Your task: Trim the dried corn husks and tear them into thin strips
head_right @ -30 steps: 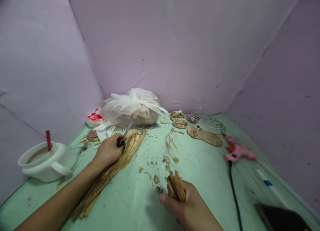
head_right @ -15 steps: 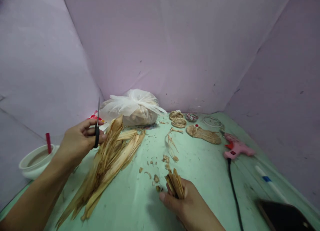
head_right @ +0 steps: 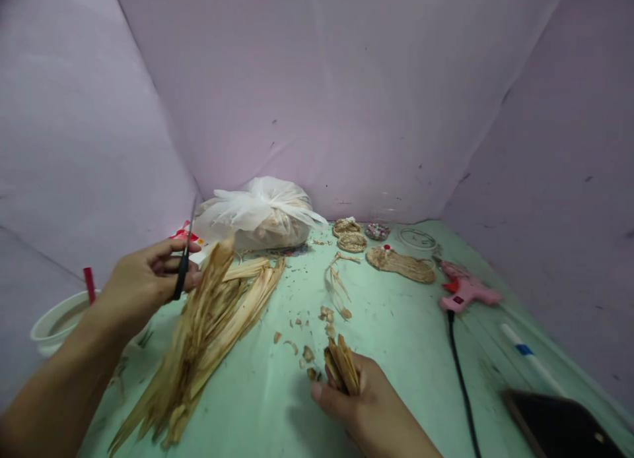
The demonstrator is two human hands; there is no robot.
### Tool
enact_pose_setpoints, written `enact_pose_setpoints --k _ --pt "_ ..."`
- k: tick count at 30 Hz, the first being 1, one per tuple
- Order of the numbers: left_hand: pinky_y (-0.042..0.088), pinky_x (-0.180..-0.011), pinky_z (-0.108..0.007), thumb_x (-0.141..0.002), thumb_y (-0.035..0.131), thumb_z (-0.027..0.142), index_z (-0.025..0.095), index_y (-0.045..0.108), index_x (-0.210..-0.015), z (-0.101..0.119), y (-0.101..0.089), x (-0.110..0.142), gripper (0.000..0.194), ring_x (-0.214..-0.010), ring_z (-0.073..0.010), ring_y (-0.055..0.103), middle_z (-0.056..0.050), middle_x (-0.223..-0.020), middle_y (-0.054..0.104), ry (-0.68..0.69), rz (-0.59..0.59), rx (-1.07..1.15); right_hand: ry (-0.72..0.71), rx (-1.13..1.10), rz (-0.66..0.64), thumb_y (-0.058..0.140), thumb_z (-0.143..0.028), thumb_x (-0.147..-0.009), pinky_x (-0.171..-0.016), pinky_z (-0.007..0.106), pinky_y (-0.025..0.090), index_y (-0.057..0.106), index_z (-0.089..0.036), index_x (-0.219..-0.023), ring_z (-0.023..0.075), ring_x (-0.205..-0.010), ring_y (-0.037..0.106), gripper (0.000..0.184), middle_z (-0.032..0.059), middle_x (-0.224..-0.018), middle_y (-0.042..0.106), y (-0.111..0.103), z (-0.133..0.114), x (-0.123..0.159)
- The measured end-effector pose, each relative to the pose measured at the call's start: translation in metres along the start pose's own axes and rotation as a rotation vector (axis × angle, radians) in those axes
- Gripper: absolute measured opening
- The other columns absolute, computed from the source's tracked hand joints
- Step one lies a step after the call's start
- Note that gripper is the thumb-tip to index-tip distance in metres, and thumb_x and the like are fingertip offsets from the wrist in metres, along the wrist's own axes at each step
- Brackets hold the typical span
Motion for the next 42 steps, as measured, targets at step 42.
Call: enact_pose_setpoints --k 42 --pt "0.045 -0.063 -0.028 -0.064 0.048 0.017 0.033 0.059 -0.106 -0.004 0.119 0.146 0.047 -0.075 -0.0220 0.064 -0.003 -0.087 0.069 0.364 -0.647 -0.410 0.057 -0.893 0.188 0.069 -0.035 -0.068 -0.074 0.035 0.050 0.057 -0.010 -0.101 0.0229 -0.083 0.065 0.043 0.0141 -0.097 0.068 0.001 0.002 -0.004"
Point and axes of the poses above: each hand's wrist, its own x-axis away from the middle knuckle, its own y-axis out of the palm, z = x × y, the point moved 5 cm from there along -x, towards the middle knuckle
